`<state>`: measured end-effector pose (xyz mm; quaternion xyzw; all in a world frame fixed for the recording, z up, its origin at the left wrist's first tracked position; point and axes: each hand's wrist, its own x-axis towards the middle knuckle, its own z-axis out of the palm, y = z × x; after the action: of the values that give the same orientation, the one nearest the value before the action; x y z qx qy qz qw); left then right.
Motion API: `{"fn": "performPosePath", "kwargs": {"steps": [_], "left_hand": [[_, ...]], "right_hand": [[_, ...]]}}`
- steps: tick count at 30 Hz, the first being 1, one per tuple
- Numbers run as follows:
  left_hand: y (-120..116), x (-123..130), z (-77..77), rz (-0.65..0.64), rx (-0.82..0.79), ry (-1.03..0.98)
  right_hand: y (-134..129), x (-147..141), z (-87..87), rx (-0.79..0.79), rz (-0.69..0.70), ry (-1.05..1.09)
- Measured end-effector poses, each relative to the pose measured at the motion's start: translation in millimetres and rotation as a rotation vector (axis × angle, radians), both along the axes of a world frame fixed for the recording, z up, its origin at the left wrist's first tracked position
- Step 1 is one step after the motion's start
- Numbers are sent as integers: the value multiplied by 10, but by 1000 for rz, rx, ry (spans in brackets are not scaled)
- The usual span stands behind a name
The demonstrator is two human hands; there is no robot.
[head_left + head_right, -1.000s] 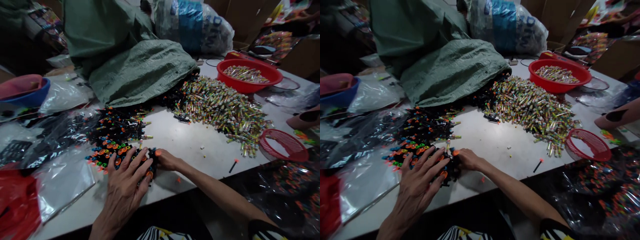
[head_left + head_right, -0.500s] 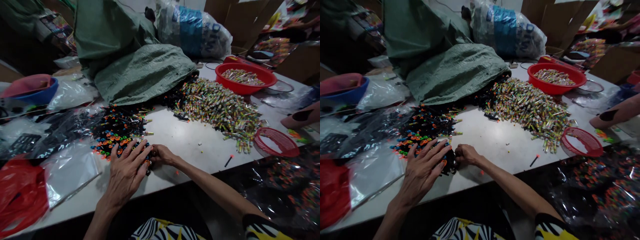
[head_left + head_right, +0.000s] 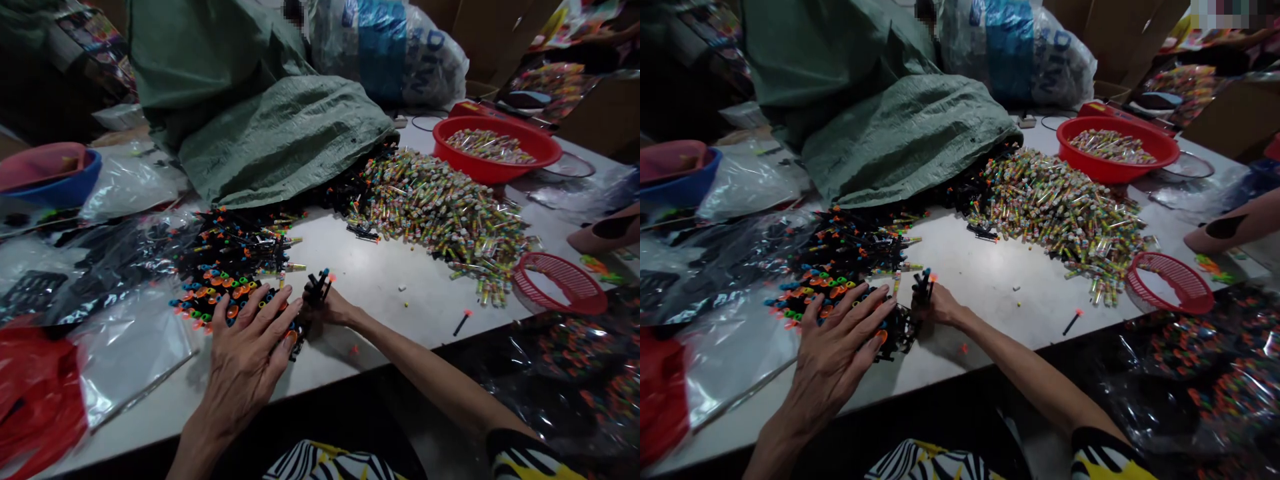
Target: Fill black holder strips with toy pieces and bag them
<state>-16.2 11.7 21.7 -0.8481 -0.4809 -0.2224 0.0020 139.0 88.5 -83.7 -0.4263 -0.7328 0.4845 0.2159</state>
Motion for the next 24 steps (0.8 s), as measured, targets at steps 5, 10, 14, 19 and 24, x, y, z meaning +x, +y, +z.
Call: {"fn": "performPosePath", "kwargs": {"steps": [5, 10, 14, 19, 24], "left_hand": [[0, 2, 7, 10, 8, 28], [5, 7, 15, 20, 30, 17], [10, 12, 27, 19, 26, 34], [-11, 1, 19, 12, 18, 15], [0, 0, 13, 19, 12, -13]], "right_hand": [[23, -109, 180, 263, 206, -421], [408, -272, 298, 92, 145, -542], [596, -480, 290, 69, -87, -523], [479, -174, 193, -104, -145, -441], [113, 238, 125, -331, -94, -71]]}}
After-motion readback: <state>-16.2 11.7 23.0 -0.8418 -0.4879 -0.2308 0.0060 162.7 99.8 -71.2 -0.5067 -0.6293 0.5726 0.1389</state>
